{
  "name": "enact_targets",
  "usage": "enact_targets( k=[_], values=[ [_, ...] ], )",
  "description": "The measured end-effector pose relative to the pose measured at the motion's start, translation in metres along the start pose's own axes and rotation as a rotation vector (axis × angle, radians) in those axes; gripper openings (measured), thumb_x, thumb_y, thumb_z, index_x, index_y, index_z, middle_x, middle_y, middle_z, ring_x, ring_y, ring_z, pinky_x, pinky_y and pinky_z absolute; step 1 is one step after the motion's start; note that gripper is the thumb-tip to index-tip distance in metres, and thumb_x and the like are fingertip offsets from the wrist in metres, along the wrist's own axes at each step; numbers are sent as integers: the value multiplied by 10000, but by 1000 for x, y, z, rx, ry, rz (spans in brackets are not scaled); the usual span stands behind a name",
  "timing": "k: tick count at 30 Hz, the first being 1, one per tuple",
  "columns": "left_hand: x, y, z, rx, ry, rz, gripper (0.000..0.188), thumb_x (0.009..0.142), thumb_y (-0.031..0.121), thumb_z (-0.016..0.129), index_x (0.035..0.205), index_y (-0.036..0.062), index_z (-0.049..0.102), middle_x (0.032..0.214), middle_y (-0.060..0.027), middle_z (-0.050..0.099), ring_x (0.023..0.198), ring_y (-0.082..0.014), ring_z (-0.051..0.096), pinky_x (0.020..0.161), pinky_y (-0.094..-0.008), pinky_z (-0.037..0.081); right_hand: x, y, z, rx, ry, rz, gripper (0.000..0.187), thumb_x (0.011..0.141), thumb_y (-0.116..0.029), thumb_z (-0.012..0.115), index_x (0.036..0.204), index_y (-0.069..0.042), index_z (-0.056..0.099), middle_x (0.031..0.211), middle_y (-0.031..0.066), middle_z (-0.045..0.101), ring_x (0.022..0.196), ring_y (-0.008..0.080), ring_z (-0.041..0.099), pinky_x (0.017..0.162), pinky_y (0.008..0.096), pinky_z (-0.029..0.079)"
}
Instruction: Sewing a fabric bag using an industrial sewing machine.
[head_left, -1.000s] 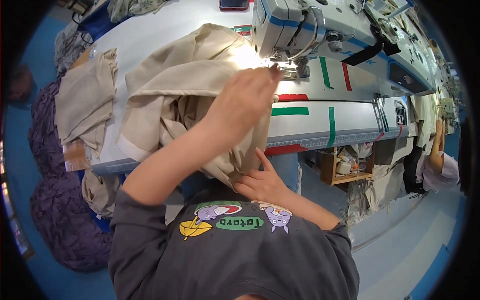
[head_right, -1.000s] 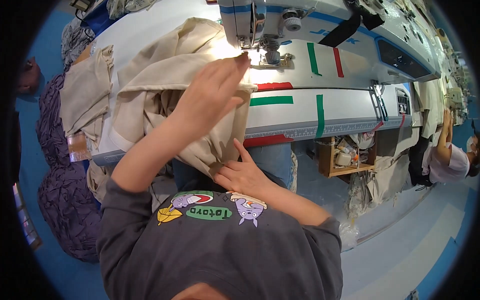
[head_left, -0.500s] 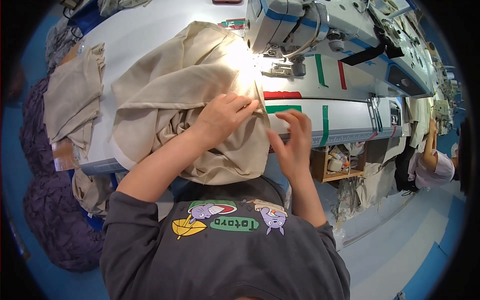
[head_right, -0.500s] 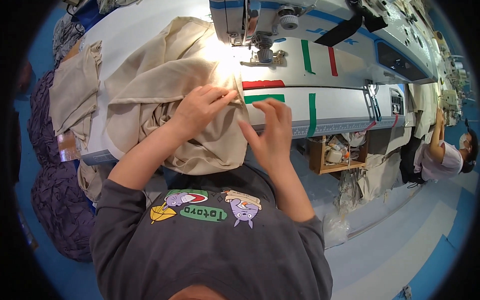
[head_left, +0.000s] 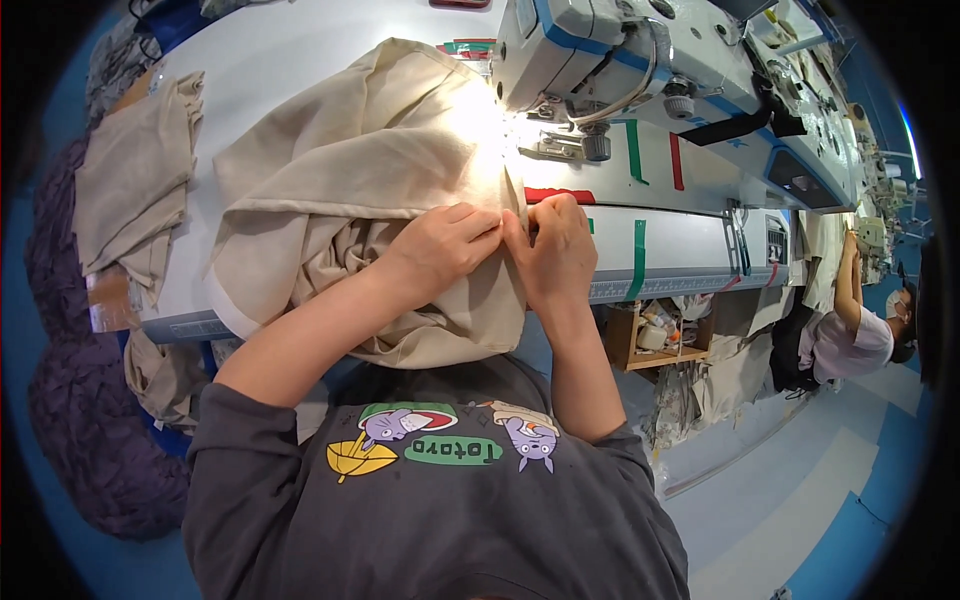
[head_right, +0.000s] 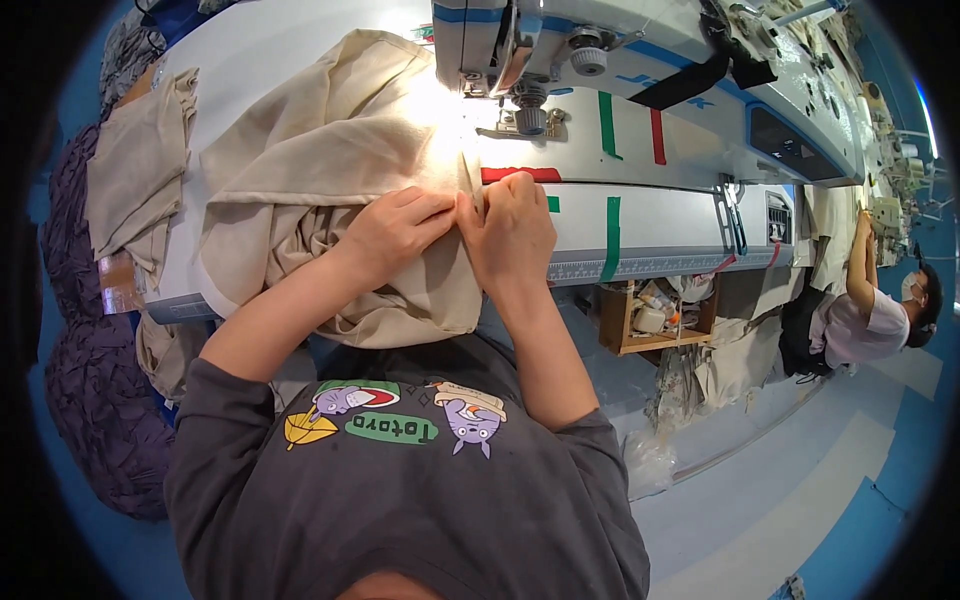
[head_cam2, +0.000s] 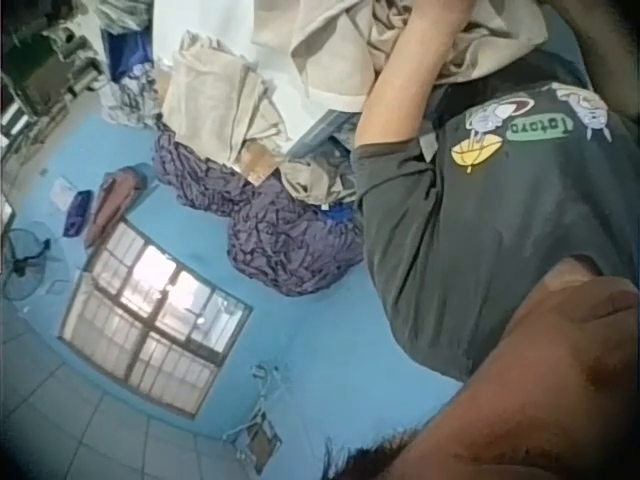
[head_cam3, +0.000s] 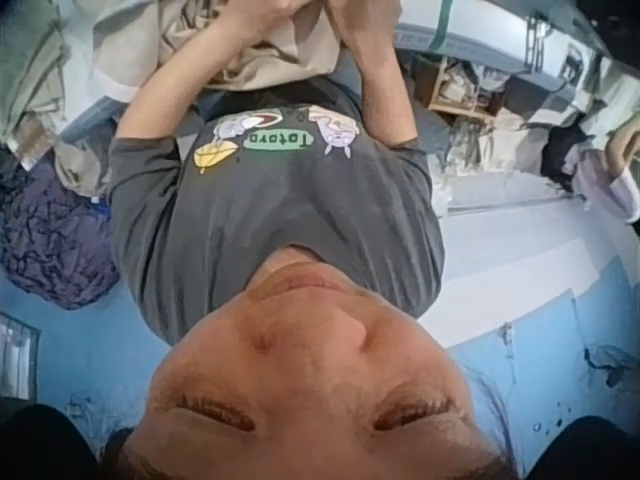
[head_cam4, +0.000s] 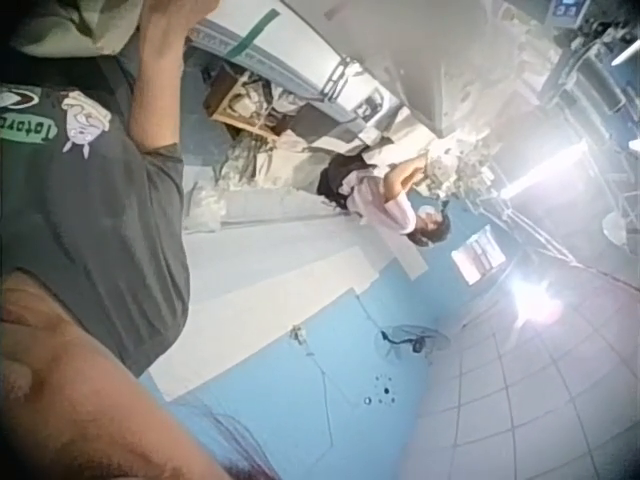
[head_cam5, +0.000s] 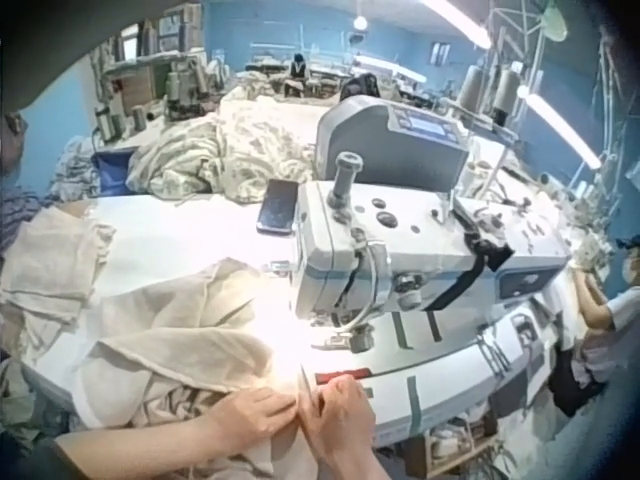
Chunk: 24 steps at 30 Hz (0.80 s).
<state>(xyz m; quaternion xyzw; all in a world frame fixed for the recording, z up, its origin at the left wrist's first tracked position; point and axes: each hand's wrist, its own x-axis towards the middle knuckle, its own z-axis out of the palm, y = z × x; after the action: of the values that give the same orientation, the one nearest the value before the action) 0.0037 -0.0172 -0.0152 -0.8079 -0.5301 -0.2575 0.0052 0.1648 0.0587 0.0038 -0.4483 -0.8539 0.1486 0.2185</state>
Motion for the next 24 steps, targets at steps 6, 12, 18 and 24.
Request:
enact_targets(
  k=[6, 12, 18, 24],
  values=[
    [6, -2, 0, -52, 21, -59, 294, 807, 84, 597, 1089, 28, 656, 1122, -59, 615, 1029, -223, 598, 882, -331, 503, -2, 6, -1, -18, -110, -12, 230, 833, -201, 707, 734, -54, 560, 867, 67, 545, 889, 273, 577, 710, 407, 508],
    [-1, 1, 9, -91, 80, -82, 262, 804, 119, 591, 1047, 34, 642, 1073, -47, 596, 1041, -205, 584, 882, -331, 504, -2, 2, 1, -42, -82, -71, 201, 806, -175, 709, 746, -62, 555, 867, 65, 547, 884, 265, 581, 681, 401, 514],
    [4, -3, 5, -73, 98, -68, 265, 788, 104, 620, 1041, 37, 660, 1090, -54, 606, 1037, -223, 590, 897, -349, 499, 1, 1, 1, 2, -58, -144, 224, 768, -94, 694, 719, -46, 481, 812, 93, 546, 778, 290, 583, 647, 408, 480],
    [8, -10, 6, -107, 100, -122, 302, 766, 78, 649, 1065, 43, 669, 1100, -56, 623, 1036, -239, 601, 900, -359, 500, 11, 5, 7, -41, -132, -138, 183, 795, -117, 667, 785, -76, 490, 782, 92, 555, 735, 288, 600, 618, 415, 493]
  ],
)
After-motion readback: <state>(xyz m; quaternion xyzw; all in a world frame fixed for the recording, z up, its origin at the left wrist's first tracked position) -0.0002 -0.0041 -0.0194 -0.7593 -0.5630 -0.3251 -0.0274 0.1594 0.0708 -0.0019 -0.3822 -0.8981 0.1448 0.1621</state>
